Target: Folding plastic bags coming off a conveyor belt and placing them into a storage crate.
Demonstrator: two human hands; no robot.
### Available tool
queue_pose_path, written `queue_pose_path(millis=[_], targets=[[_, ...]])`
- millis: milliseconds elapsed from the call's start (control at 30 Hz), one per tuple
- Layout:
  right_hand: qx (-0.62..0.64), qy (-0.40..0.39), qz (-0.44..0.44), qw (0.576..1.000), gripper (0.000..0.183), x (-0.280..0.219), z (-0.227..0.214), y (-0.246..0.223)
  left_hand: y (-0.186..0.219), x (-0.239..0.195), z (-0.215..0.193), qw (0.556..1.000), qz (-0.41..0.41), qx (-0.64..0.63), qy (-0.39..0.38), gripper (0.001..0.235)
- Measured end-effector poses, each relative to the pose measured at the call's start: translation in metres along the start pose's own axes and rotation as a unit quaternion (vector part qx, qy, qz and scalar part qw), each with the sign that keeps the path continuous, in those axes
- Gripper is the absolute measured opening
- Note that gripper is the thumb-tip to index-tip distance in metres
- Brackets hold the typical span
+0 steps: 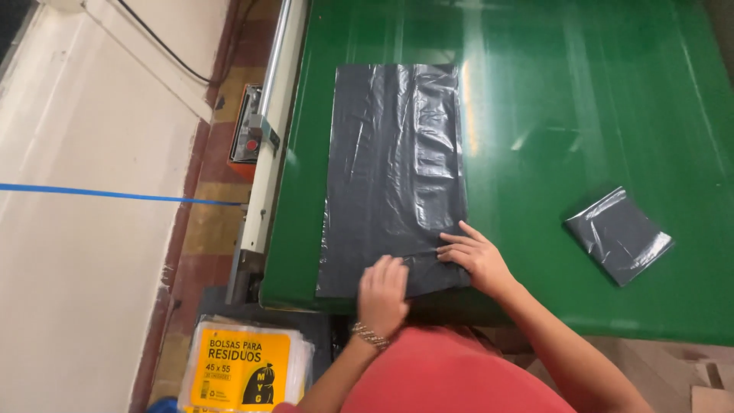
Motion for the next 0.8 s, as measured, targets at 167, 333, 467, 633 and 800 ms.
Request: queue_pose_path(millis=[167,333,467,633,800], targets=[[0.071,-0.047,0.021,0.996,0.032,0.008,-0.032,-0.028,-0.07,-0.035,-0.063,0.993,-0.075,0.06,0.065,0.023],[0.075,-0.077,0.083,0.991,0.028,-0.03,-0.036,-0.037,-0.092,-0.036,-0.124,0.993,-0.067,-0.093,-0.019,0.016],[0.233,-0.129,0.342,0.901,0.022,-0.056,-0.043,-0.012,-0.102,0.014,-0.148,0.964,-0.052,-0.249,-0.081,0.008],[0.326,-0.083,0.442,0.831,0.012,-0.055,-0.03,0.086,-0.141,0.137,-0.125,0.96,0.034,-0.276,-0.025,0.009],[0.275,0.052,0.441,0.853,0.007,0.073,-0.044,0.165,-0.198,0.273,-0.033,0.986,-0.042,-0.141,-0.073,0.019]])
Point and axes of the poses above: each hand's wrist, its own x-axis towards the middle knuckle, its own z-axis out of the palm, y = z × x, the point moved 2 cm from there along x, towards the middle knuckle, and after that the axes turned 1 degree about z, right-handed, at the moved point
